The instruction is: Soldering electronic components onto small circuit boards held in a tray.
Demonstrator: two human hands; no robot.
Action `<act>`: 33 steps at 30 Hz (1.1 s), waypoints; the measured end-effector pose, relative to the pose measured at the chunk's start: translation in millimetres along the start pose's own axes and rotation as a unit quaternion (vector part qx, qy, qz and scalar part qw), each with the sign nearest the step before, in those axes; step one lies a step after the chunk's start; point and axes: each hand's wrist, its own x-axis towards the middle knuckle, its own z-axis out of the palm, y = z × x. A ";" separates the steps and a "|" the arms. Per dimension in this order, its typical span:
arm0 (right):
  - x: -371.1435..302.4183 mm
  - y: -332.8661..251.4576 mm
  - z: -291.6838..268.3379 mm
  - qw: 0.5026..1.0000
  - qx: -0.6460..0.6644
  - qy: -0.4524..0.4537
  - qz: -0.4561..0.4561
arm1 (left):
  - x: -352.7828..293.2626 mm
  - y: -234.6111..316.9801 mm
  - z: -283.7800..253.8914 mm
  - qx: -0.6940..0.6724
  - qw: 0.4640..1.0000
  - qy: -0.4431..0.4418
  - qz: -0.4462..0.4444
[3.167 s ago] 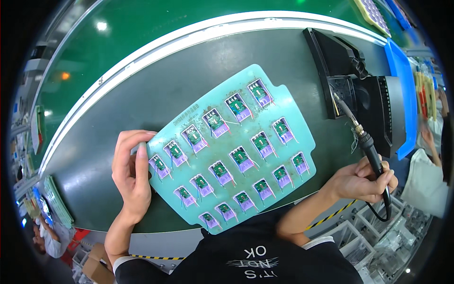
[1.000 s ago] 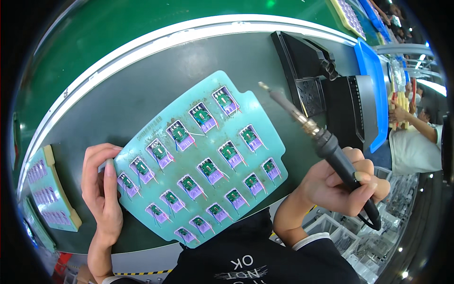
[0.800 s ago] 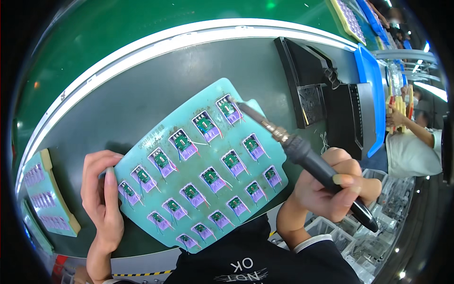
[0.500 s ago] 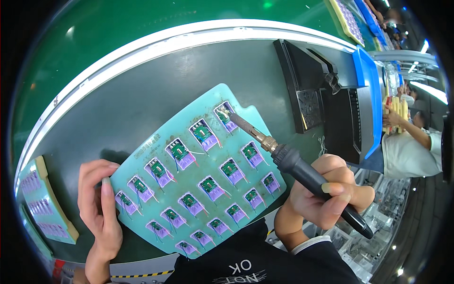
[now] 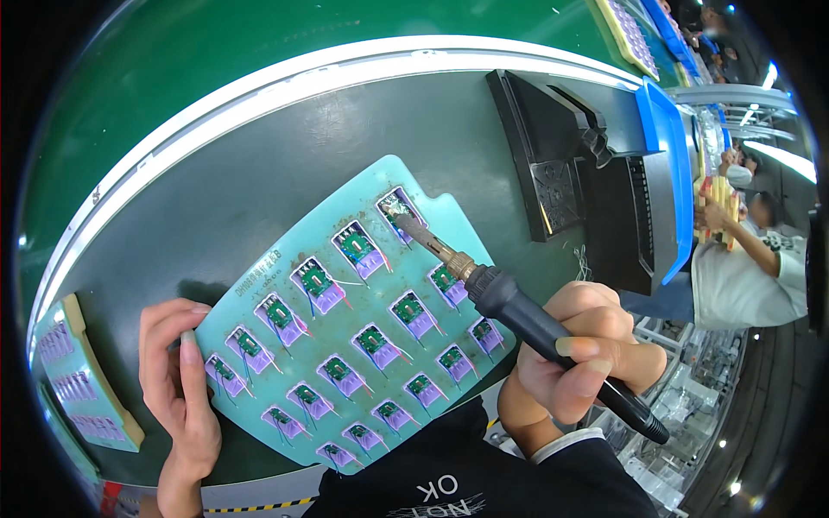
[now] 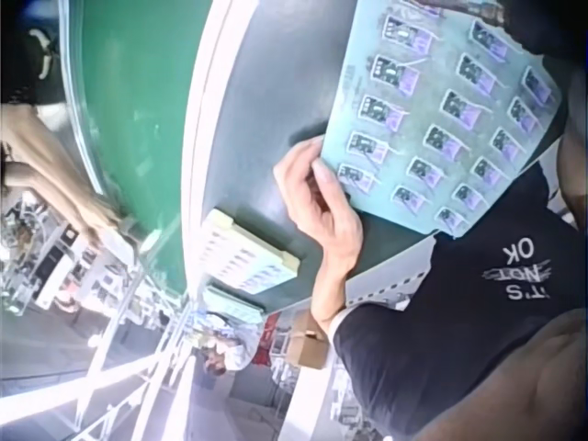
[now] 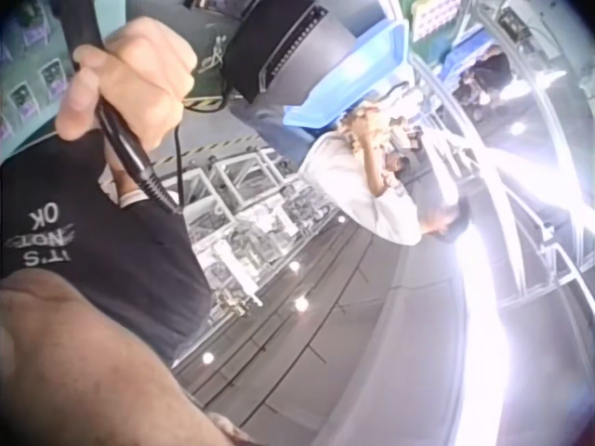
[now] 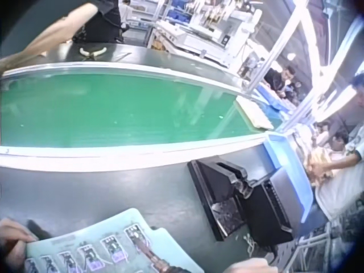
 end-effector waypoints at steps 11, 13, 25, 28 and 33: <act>2.7 10.9 0.1 0.996 -0.009 -0.048 -0.077 | 4.2 -0.9 0.6 0.013 1.000 0.000 -0.007; 1.1 8.7 5.0 0.997 0.015 -0.016 -0.079 | 4.4 -5.4 2.1 0.039 0.998 0.015 0.037; -1.1 12.6 -4.6 0.993 0.004 0.051 -0.106 | 3.4 -5.9 1.0 0.057 0.998 0.018 0.036; 3.0 4.9 -14.6 0.982 -0.023 0.161 -0.094 | 6.3 -1.3 3.6 0.046 0.998 0.016 0.035; -8.8 15.2 -42.0 0.967 0.072 0.227 -0.097 | 4.1 -3.3 5.2 0.061 0.997 0.029 0.040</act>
